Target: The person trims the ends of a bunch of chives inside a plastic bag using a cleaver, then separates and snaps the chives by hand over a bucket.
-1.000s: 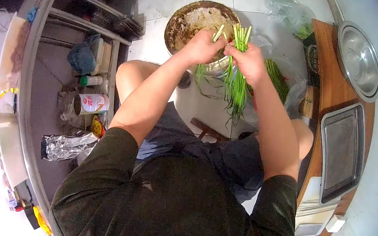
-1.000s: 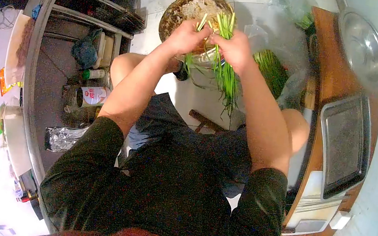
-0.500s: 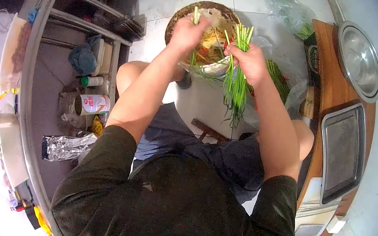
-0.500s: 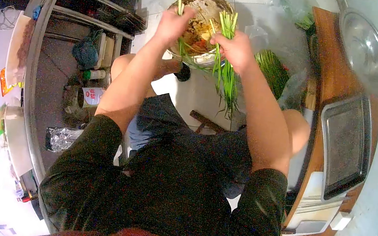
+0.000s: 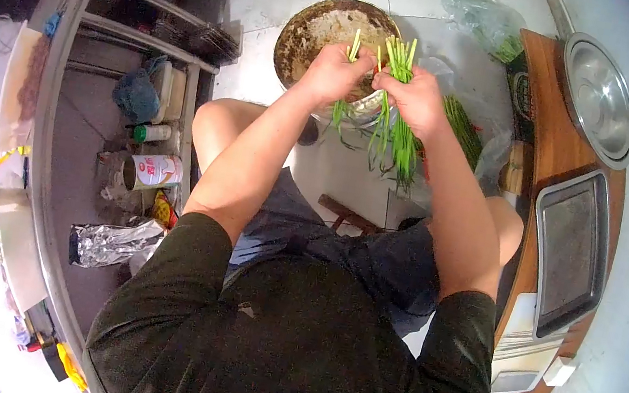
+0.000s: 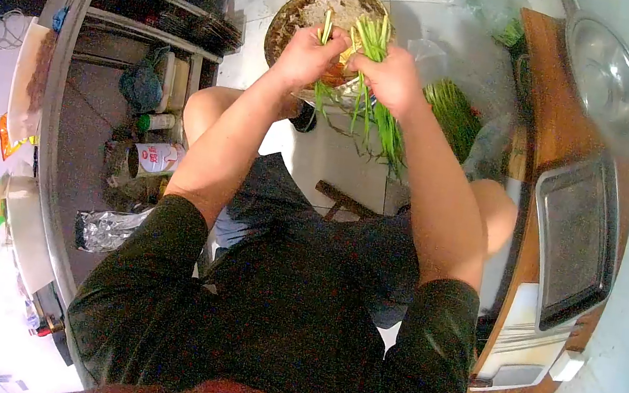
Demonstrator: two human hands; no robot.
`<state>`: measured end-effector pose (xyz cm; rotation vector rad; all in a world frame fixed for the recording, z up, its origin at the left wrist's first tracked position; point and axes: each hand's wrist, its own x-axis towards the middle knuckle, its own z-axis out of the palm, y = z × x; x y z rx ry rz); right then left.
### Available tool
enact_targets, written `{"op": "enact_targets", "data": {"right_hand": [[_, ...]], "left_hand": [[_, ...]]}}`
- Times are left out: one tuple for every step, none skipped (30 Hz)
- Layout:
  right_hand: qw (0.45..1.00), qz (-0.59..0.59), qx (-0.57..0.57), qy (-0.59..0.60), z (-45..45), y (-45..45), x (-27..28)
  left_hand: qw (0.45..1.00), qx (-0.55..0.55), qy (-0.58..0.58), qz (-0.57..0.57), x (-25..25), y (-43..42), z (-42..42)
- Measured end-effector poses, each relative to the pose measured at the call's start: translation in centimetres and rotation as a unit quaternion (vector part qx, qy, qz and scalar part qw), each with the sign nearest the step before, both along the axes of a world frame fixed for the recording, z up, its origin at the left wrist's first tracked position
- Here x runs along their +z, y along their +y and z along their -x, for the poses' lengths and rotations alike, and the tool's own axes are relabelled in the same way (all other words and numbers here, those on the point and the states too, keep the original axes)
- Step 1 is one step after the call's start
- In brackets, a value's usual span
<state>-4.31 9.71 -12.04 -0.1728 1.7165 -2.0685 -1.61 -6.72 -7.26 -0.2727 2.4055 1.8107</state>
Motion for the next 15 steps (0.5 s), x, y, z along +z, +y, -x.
{"op": "enact_targets", "data": {"right_hand": [[1.000, -0.006, 0.008, 0.000, 0.0, 0.0, -0.1], [1.000, -0.003, 0.018, -0.006, -0.1, 0.1, -0.1], [1.000, 0.000, 0.027, -0.012, -0.1, 0.2, 0.2], [0.999, 0.003, 0.037, -0.017, 0.0, 0.3, 0.4], [0.999, 0.005, 0.039, -0.018, -0.1, 0.4, 0.8], [0.999, 0.006, 0.041, -0.018, -0.2, 0.5, 1.1], [0.999, 0.008, 0.043, -0.019, -0.2, 0.5, 1.3], [0.999, 0.020, 0.035, -0.014, -0.3, 0.4, 1.2], [0.999, 0.032, 0.027, -0.009, -0.4, 0.3, 0.9], [0.999, 0.045, 0.019, -0.005, -0.5, 0.2, 0.8], [0.999, 0.047, 0.025, -0.006, -0.5, 0.3, 0.8], [0.998, 0.050, 0.031, -0.008, -0.5, 0.4, 0.8], [0.998, 0.052, 0.037, -0.009, -0.4, 0.4, 0.8], [0.998, 0.056, 0.037, -0.009, -0.4, 0.4, 0.8], [0.998, 0.059, 0.037, -0.008, -0.3, 0.4, 0.7]], "left_hand": [[1.000, 0.000, -0.006, -0.001, 0.4, 0.1, -0.1], [1.000, 0.000, -0.012, -0.002, 0.6, 0.2, -0.2], [1.000, -0.001, -0.011, -0.004, 0.9, 0.3, -0.3], [1.000, -0.003, -0.010, -0.006, 1.1, 0.4, -0.3], [1.000, -0.003, -0.009, -0.008, 1.1, 0.5, -0.3], [1.000, 0.000, -0.014, -0.012, 1.1, 0.4, -0.3], [1.000, 0.002, -0.018, -0.015, 0.9, 0.4, -0.3], [1.000, 0.005, -0.022, -0.019, 0.6, 0.3, -0.2], [1.000, -0.010, 0.015, -0.009, 0.1, 0.1, -0.2], [0.998, -0.025, 0.052, 0.000, -0.7, -0.2, -0.1], [0.995, -0.040, 0.089, 0.009, -1.1, -0.4, 0.0], [0.998, -0.031, 0.054, -0.006, -1.4, -0.6, 0.2], [0.999, -0.022, 0.018, -0.020, -1.6, -0.9, 0.5], [0.999, -0.012, -0.016, -0.035, -1.7, -1.0, 0.6], [0.998, -0.006, -0.012, -0.055, -1.8, -1.1, 0.6]]}}
